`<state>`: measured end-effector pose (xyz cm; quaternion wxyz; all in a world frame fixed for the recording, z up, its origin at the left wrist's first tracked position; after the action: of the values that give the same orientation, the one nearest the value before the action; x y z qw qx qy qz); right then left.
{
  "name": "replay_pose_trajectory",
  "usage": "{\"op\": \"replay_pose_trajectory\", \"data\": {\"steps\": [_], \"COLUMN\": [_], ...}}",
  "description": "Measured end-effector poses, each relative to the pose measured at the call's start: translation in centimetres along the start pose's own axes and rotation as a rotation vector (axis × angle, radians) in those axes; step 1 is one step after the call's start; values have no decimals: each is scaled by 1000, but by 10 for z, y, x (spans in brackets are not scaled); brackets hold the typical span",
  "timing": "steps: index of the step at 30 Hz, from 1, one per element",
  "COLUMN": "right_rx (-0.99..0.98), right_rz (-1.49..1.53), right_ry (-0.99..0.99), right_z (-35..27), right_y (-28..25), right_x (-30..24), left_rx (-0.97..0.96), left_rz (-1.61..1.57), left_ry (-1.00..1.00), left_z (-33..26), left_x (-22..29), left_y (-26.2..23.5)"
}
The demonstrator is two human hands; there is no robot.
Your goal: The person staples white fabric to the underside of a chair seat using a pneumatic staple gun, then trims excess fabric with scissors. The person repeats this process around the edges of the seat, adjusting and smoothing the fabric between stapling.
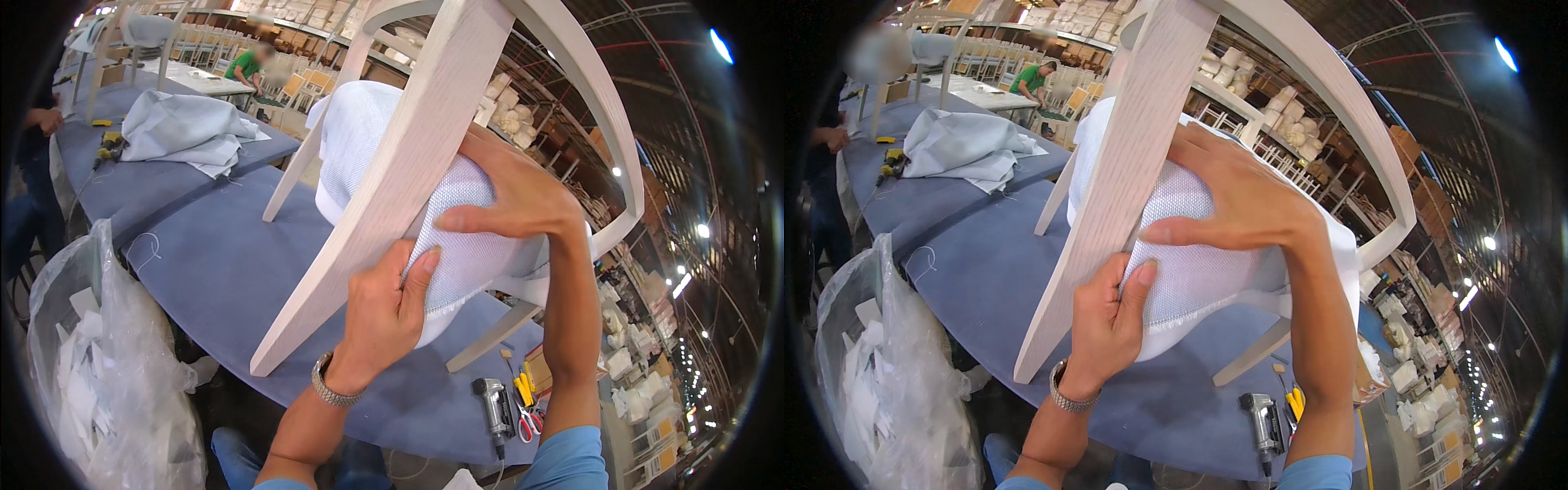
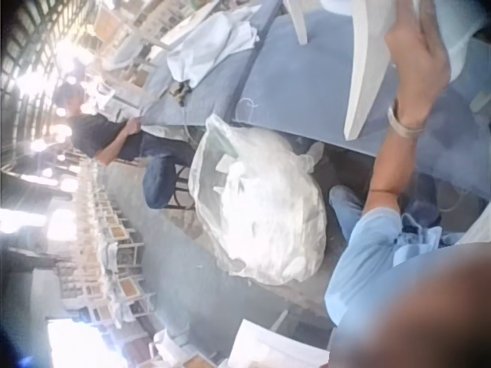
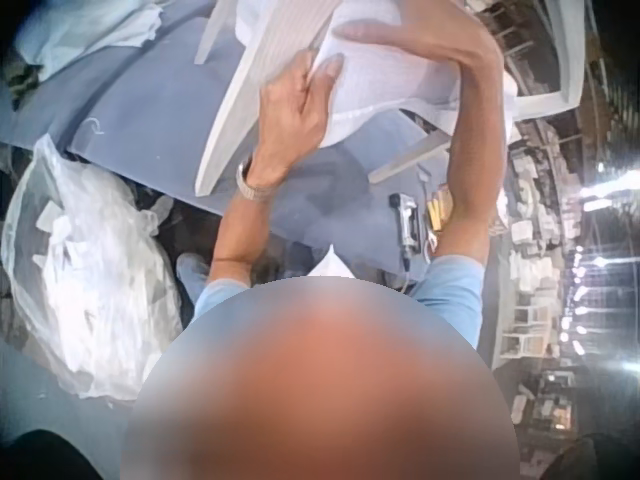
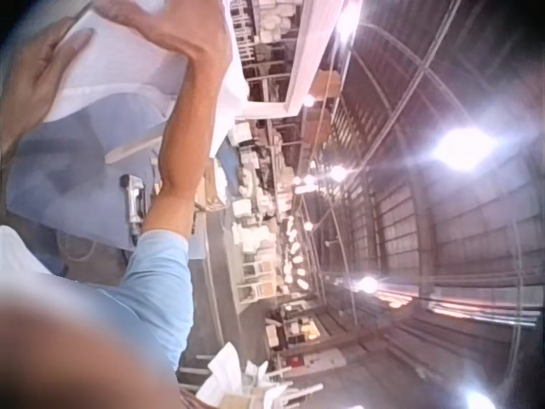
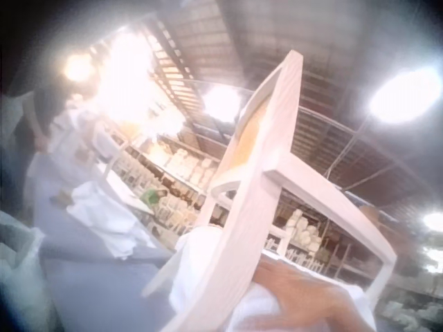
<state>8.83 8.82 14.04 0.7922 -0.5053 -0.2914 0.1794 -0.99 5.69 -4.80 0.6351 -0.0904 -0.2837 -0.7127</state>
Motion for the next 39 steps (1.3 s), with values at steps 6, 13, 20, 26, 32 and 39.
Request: {"op": "replay_pose_trajectory", "data": {"steps": [6, 13, 20, 26, 32, 39], "right_rx": [47, 127, 115, 189, 187, 201], "right_rz": [56, 82, 106, 59, -59, -124], "right_ry": [119, 88, 111, 90, 30, 75], "right_z": [4, 4, 1, -2, -6, -2], "right_y": [5, 11, 14, 10, 9, 11], "right_x": [-9, -11, -6, -20, -21, -28], "left_rx": [150, 186, 74, 154, 347, 564], "left_rz": [-95, 218, 398, -354, -578, -889], "left_ry": [167, 109, 94, -207, -252, -202], "left_z": [0, -10, -24, -28, -34, -39], "left_x": [-9, -2, 3, -9, -14, -31], "left_y": [9, 13, 16, 8, 18, 32]}}
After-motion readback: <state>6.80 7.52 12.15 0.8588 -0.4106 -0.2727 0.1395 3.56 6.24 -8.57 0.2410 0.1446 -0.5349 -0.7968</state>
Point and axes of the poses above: each hand's wrist, its own z-axis towards the middle knuckle, its own y-axis out of the palm, x = y × z, the point moved 3 cm from there along z, towards the middle knuckle, and after that the axes turned 13 degrees about y, right-handed, at the moved point
